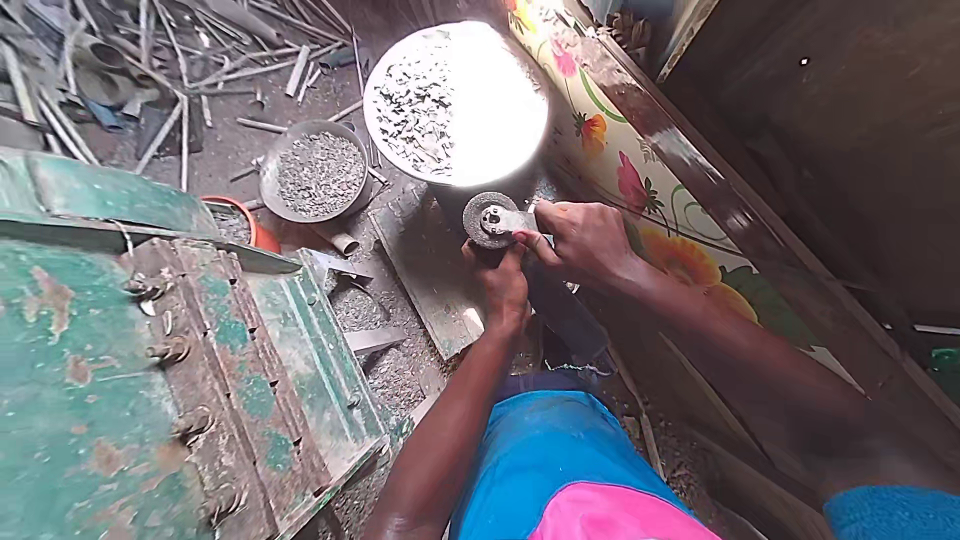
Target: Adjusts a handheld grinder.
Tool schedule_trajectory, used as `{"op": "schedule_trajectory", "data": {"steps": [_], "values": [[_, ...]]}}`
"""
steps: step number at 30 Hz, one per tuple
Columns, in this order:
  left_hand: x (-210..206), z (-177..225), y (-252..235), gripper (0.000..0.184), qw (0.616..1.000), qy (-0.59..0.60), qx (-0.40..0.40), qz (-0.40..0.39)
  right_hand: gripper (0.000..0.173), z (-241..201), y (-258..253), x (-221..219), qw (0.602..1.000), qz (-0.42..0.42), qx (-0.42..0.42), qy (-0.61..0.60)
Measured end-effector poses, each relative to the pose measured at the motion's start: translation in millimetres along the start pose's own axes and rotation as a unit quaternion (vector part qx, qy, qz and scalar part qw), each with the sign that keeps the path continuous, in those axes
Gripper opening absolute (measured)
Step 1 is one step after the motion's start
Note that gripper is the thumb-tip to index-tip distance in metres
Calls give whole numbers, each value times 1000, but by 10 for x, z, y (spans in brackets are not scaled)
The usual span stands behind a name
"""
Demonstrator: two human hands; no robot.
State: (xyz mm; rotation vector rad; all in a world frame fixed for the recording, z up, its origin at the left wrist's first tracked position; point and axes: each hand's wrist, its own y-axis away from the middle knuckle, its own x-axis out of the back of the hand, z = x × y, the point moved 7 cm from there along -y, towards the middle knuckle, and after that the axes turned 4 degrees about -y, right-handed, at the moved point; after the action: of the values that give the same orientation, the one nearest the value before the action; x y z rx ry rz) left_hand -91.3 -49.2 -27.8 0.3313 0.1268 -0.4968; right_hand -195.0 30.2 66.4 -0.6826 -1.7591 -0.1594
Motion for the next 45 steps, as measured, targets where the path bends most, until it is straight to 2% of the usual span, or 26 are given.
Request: {"op": "schedule_trajectory", "data": {"steps": [3, 6, 11, 14, 17, 20, 23, 25, 27, 29, 32, 34, 37, 41, 45], "values": [[17, 26, 139, 61, 998, 64, -12, 1, 56, -211, 147, 196, 999, 19, 2, 35], [26, 107, 288, 61, 995, 90, -28, -45, 52, -407, 341, 397, 996, 30, -18, 77], [125, 269, 672, 76, 984, 102, 60, -132, 52, -745, 633, 775, 988, 24, -38, 146], [158, 373, 906, 77, 976, 88, 102, -172, 52, -846, 797, 982, 984, 16, -40, 170], [126, 411, 1086, 69, 969, 85, 122, -198, 52, -854, 934, 1095, 984, 4, -47, 172], [13, 401, 1268, 49, 961, 104, 140, -216, 55, -805, 1051, 1122, 985, -4, -67, 160], [-181, 455, 1353, 32, 955, 128, 97, -249, 52, -756, 1141, 1210, 982, 32, -97, 158], [-309, 503, 1427, 32, 948, 131, 49, -285, 48, -770, 1245, 1358, 978, 45, -135, 151], [-399, 469, 1721, 27, 941, 100, 39, -320, 45, -781, 1533, 1541, 972, 27, -188, 140], [-413, 376, 2143, 34, 923, 46, 77, -374, 48, -789, 1908, 1698, 959, -13, -246, 142], [-309, 143, 2692, 35, 865, -18, 149, -478, 42, -820, 2508, 1844, 942, -27, -298, 152], [-222, 43, 3051, 29, 826, -32, 204, -525, 45, -812, 2942, 1852, 937, -14, -310, 159], [-126, -17, 3573, 35, 768, -54, 251, -587, 50, -912, 3557, 1909, 931, -10, -337, 139], [-147, -211, 3939, 27, 750, -73, 205, -624, 49, -968, 4187, 1916, 925, 44, -361, 112], [-35, -264, 4151, 23, 754, -122, 174, -622, 48, -1109, 4570, 1834, 909, 82, -403, 72]]}}
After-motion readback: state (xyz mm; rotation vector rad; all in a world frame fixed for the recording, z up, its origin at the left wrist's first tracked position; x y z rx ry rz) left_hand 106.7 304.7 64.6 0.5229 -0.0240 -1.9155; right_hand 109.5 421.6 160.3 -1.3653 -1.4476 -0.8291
